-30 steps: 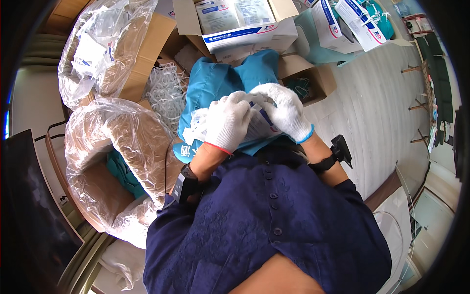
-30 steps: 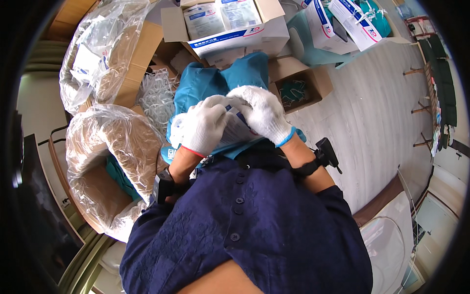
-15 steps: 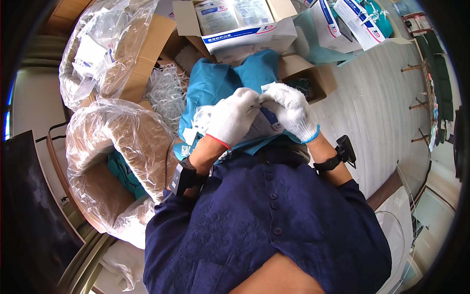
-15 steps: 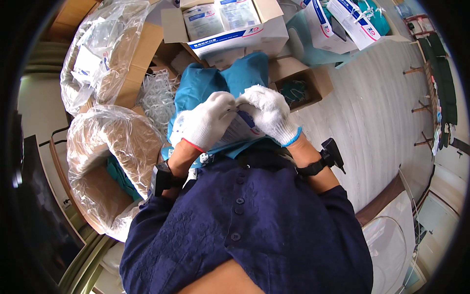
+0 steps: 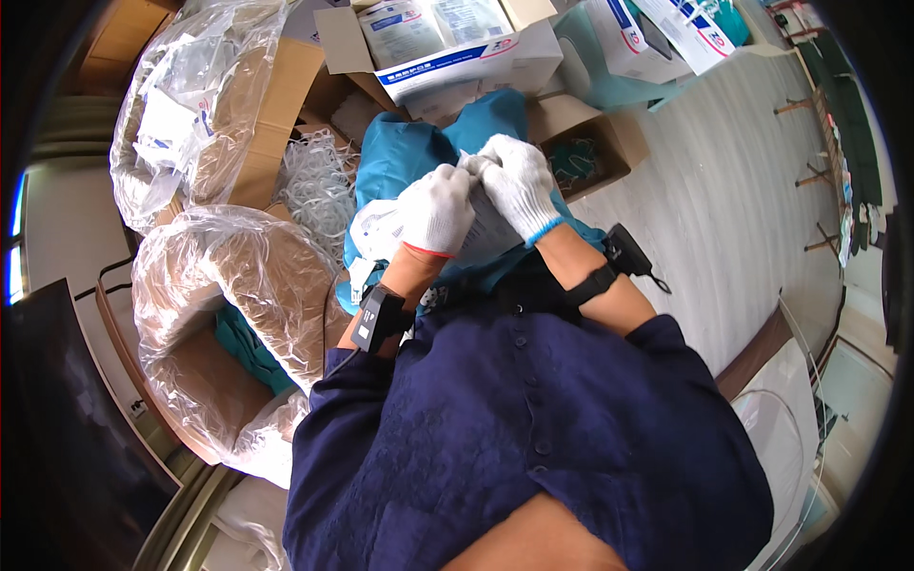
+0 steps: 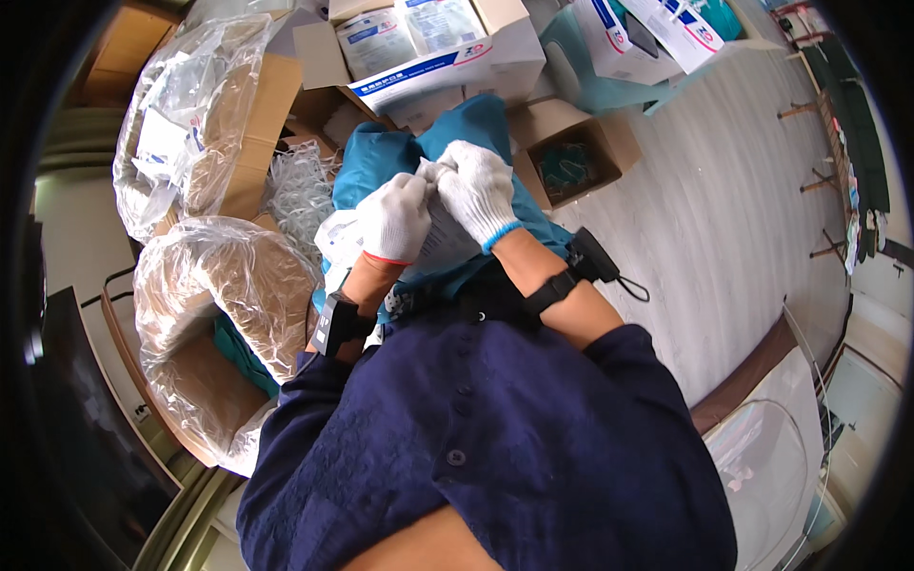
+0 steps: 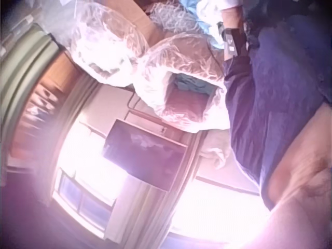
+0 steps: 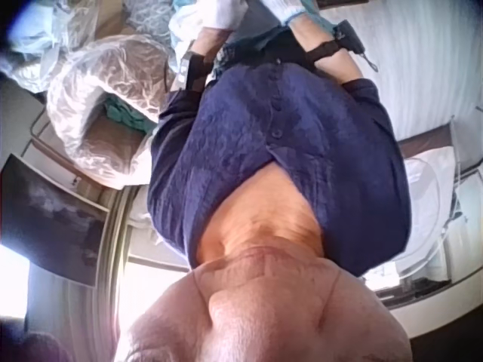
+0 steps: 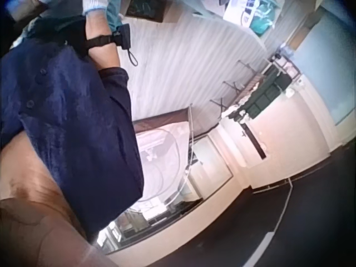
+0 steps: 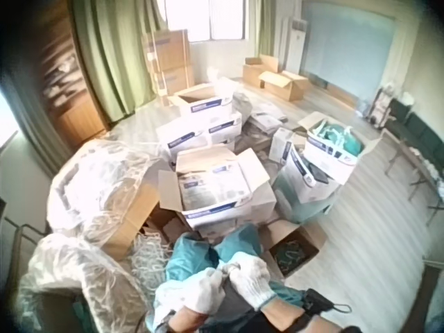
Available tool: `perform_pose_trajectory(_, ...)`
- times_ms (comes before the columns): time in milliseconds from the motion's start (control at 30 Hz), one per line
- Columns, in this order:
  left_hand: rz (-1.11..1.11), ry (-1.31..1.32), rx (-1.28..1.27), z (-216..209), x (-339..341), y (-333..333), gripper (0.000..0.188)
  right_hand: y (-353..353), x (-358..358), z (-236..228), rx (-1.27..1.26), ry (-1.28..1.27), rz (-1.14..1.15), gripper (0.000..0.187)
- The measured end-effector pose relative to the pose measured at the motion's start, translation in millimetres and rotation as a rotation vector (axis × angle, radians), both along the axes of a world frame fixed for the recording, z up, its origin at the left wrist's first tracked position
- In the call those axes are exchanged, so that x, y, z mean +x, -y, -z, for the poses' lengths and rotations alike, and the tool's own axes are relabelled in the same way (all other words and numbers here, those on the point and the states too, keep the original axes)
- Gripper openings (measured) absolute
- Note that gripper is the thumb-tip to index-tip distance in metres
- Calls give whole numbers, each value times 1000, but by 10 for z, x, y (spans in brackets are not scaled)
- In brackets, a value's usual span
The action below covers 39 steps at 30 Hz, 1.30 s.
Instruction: The recorder is organizing and packing medical supply packets into cardboard boxes and large containers.
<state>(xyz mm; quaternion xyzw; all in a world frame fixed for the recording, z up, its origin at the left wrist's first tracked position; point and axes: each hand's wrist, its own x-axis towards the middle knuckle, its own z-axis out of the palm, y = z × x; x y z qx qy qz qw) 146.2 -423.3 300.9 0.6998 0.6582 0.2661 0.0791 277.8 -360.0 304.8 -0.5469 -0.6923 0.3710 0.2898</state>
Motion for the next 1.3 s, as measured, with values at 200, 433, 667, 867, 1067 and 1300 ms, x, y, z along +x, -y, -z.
perform_pose_trajectory(200,92,79,96,-228,8,258,8,-200,-68,206,-41,171,11,31)
perform_pose_trajectory(433,92,145,174,-875,-81,651,8,-305,175,237,-223,367,31,26)
perform_pose_trajectory(667,156,171,50,-478,-116,371,7,-326,295,-163,-678,-548,-331,15)
perform_pose_trajectory(867,137,188,-2,-471,1,298,11,-114,362,-260,-522,-423,-425,6)
perform_pose_trajectory(1067,7,336,-117,-559,-34,195,26,-38,440,-227,-254,-421,-329,3)
perform_pose_trajectory(1300,136,248,-183,-299,-36,168,8,89,290,-271,-134,-275,-267,12)
